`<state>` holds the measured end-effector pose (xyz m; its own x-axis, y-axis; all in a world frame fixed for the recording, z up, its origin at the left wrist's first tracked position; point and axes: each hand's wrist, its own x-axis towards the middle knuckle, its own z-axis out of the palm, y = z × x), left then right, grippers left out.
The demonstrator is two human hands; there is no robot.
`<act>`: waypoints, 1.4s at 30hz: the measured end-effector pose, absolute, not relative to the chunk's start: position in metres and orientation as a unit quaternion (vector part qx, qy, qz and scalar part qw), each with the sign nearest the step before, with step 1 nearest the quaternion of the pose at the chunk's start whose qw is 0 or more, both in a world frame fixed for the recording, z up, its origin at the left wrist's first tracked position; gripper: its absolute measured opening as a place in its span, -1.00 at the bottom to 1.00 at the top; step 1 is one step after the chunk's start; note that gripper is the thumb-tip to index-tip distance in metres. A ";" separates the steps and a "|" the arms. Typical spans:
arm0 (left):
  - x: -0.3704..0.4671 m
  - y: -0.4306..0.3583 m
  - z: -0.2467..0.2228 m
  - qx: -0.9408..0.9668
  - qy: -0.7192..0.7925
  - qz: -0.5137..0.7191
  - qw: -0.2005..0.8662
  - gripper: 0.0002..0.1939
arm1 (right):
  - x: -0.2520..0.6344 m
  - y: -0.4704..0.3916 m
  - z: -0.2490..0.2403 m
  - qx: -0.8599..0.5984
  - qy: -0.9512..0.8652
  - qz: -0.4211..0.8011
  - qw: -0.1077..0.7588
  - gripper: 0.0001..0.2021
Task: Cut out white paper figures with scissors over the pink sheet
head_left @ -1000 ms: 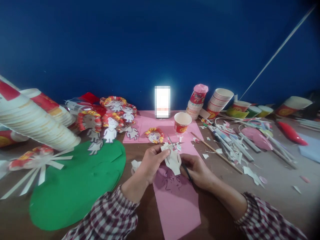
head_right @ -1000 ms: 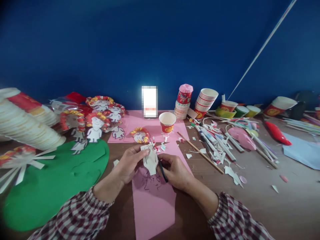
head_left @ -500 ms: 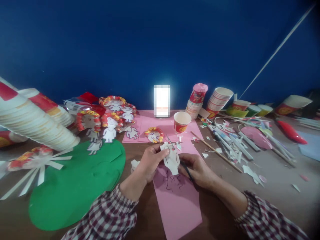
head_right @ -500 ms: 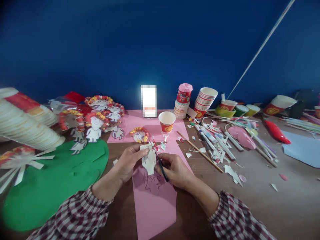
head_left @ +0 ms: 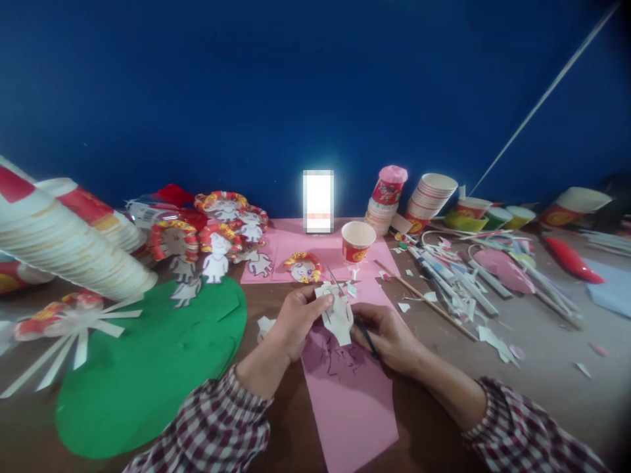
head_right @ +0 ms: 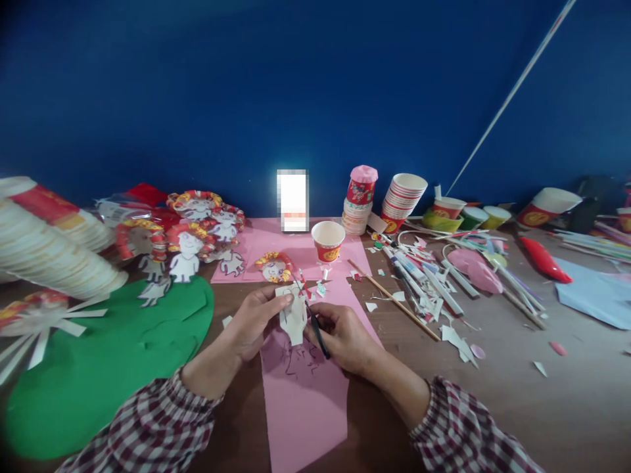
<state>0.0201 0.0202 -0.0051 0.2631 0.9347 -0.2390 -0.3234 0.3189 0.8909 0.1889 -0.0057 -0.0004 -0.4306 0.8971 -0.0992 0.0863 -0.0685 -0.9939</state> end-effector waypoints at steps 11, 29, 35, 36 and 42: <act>0.021 0.020 -0.005 0.373 0.410 0.453 0.698 -0.84 | 0.187 -0.004 0.001 -0.419 -0.596 0.595 0.338 -0.93; 0.017 0.023 0.000 0.368 0.414 0.443 0.705 -0.79 | 0.191 -0.005 0.004 -0.442 -0.640 0.551 0.302 -0.82; 0.015 0.023 0.004 0.378 0.425 0.429 0.701 -0.80 | 0.191 -0.004 0.004 -0.442 -0.638 0.557 0.296 -0.80; 0.014 0.023 0.004 0.381 0.427 0.427 0.700 -0.80 | 0.191 -0.004 0.003 -0.443 -0.638 0.556 0.295 -0.79; 0.013 0.024 0.002 0.391 0.424 0.426 0.697 -0.82 | 0.192 -0.004 0.004 -0.443 -0.640 0.557 0.290 -0.78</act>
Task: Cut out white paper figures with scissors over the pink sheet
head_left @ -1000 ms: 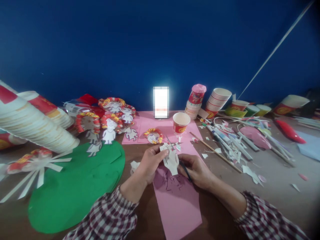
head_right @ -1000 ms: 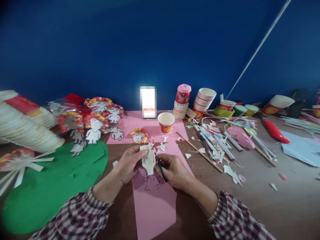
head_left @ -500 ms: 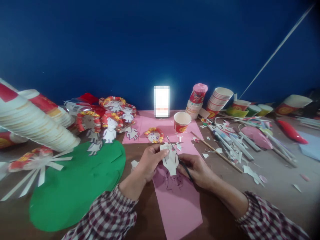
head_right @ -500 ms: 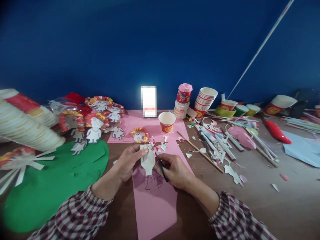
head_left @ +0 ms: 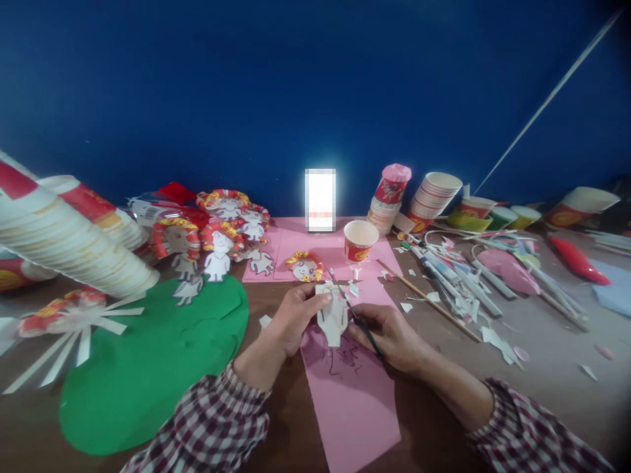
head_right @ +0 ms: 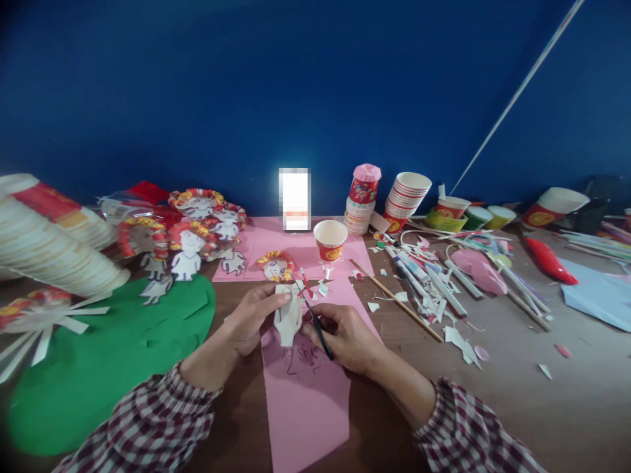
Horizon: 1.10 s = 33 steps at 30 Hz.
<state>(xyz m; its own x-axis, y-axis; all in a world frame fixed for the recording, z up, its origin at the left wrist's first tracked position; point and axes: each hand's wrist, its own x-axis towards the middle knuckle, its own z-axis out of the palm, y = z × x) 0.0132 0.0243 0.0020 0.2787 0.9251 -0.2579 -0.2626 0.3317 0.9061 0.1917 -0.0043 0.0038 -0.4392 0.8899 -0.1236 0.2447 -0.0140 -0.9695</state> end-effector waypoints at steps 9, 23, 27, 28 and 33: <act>0.019 0.022 -0.001 0.343 0.431 0.446 0.706 -0.80 | 0.191 -0.004 0.003 -0.450 -0.649 0.546 0.279 -0.77; 0.016 0.022 0.001 0.364 0.445 0.429 0.697 -0.78 | 0.192 -0.003 0.003 -0.440 -0.660 0.539 0.283 -0.72; 0.017 0.022 0.000 0.362 0.423 0.431 0.710 -0.78 | 0.192 -0.003 0.004 -0.435 -0.652 0.549 0.290 -0.74; 0.017 0.022 0.000 0.361 0.413 0.433 0.716 -0.78 | 0.192 -0.003 0.004 -0.434 -0.649 0.552 0.294 -0.75; 0.020 0.020 0.002 0.339 0.380 0.452 0.733 -0.71 | 0.192 -0.003 0.002 -0.433 -0.629 0.566 0.310 -0.73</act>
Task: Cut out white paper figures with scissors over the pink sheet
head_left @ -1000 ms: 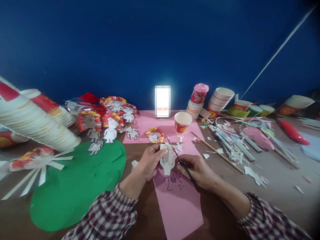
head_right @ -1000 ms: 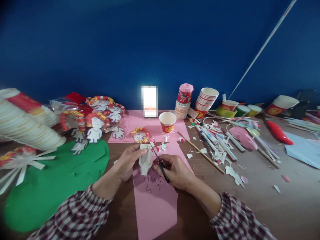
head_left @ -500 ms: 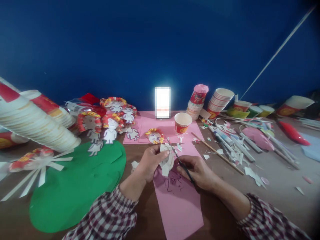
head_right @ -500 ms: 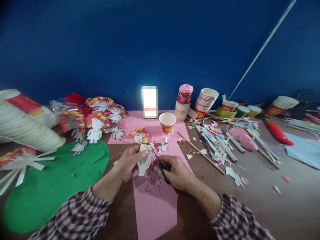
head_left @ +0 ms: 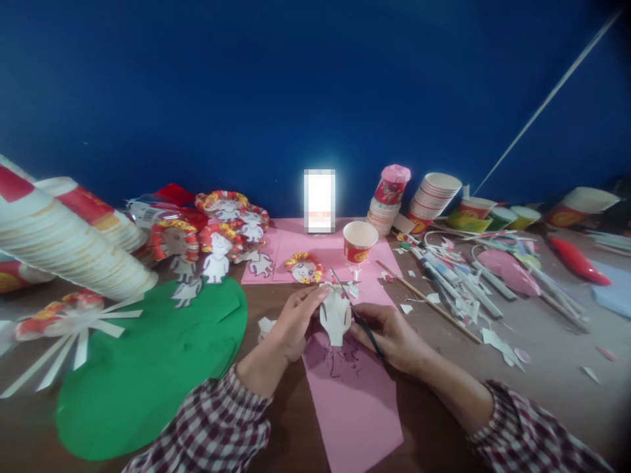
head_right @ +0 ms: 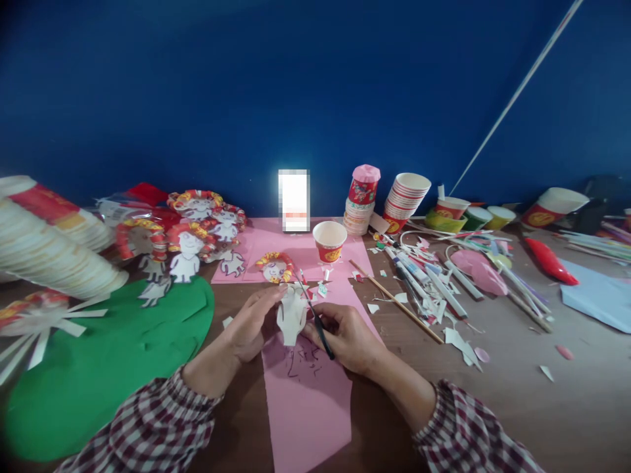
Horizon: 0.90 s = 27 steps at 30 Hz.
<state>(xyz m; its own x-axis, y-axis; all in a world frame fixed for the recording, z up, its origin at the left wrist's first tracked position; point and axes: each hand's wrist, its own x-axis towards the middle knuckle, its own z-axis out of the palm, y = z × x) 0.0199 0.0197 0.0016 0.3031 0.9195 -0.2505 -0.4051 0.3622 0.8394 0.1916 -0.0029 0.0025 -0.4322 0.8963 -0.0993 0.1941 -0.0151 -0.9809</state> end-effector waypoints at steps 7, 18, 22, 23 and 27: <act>0.024 0.018 -0.001 0.315 0.374 0.465 0.737 -0.70 | 0.191 -0.003 0.002 -0.439 -0.629 0.563 0.307 -0.72; 0.022 0.019 -0.006 0.289 0.360 0.433 0.774 -0.61 | 0.190 -0.003 0.003 -0.432 -0.622 0.573 0.314 -0.74; 0.023 0.019 -0.005 0.265 0.364 0.425 0.785 -0.56 | 0.191 -0.003 0.003 -0.439 -0.623 0.565 0.315 -0.76; 0.023 0.020 -0.005 0.259 0.361 0.423 0.790 -0.53 | 0.191 -0.003 0.003 -0.442 -0.624 0.562 0.315 -0.76; 0.023 0.020 -0.003 0.254 0.363 0.414 0.795 -0.49 | 0.191 -0.003 0.004 -0.445 -0.626 0.557 0.316 -0.76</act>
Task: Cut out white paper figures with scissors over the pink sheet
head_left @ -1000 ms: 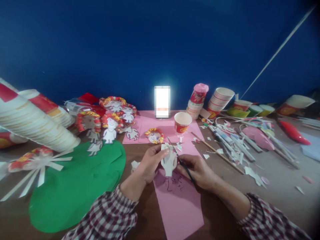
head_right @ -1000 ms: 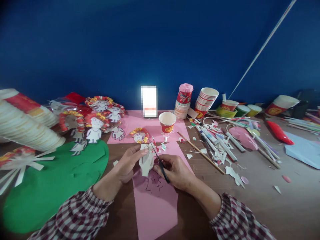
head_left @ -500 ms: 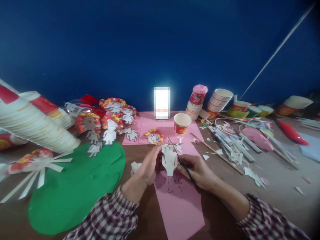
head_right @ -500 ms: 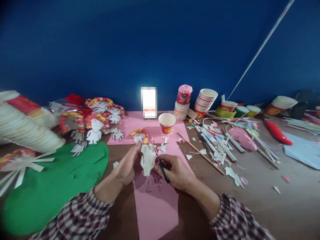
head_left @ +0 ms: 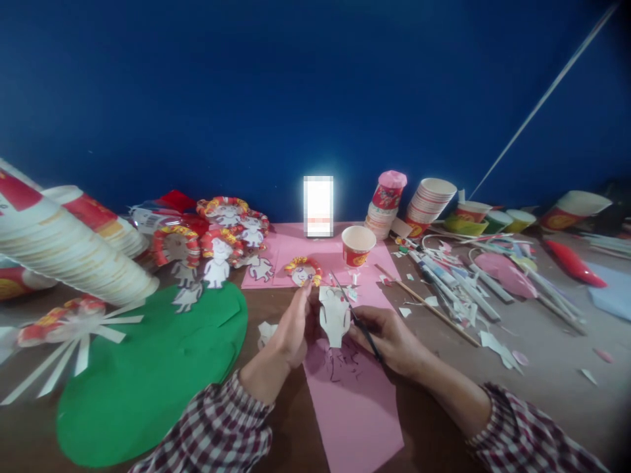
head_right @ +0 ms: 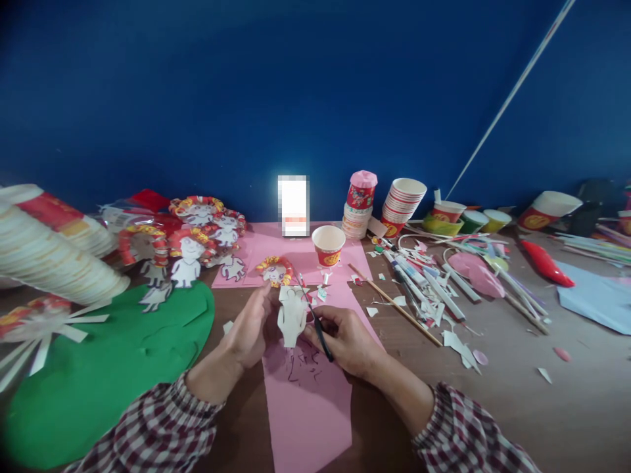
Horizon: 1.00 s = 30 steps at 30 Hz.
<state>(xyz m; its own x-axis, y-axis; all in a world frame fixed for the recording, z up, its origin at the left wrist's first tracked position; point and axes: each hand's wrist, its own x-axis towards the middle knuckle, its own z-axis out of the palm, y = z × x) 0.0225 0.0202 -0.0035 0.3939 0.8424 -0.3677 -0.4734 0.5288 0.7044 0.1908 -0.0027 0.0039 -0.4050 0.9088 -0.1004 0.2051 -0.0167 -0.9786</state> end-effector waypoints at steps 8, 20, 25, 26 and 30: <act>0.024 0.015 0.004 0.366 0.384 0.420 0.736 -0.75 | 0.192 -0.002 -0.001 -0.437 -0.617 0.569 0.325 -0.78; 0.024 0.019 0.001 0.373 0.414 0.430 0.710 -0.81 | 0.190 -0.003 0.001 -0.429 -0.625 0.567 0.320 -0.80; 0.024 0.019 0.002 0.371 0.411 0.428 0.715 -0.83 | 0.190 -0.002 0.002 -0.433 -0.631 0.560 0.317 -0.78; 0.024 0.019 0.002 0.371 0.410 0.428 0.714 -0.83 | 0.190 -0.002 0.002 -0.433 -0.631 0.560 0.317 -0.78; 0.024 0.018 0.002 0.374 0.407 0.430 0.714 -0.84 | 0.191 -0.002 0.001 -0.430 -0.630 0.561 0.320 -0.80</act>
<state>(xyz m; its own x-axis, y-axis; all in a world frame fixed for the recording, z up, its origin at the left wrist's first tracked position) 0.0243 0.0182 0.0024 0.2986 0.9185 -0.2591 -0.3101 0.3501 0.8839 0.1906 -0.0022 0.0011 -0.4250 0.9017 -0.0791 0.1824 -0.0002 -0.9832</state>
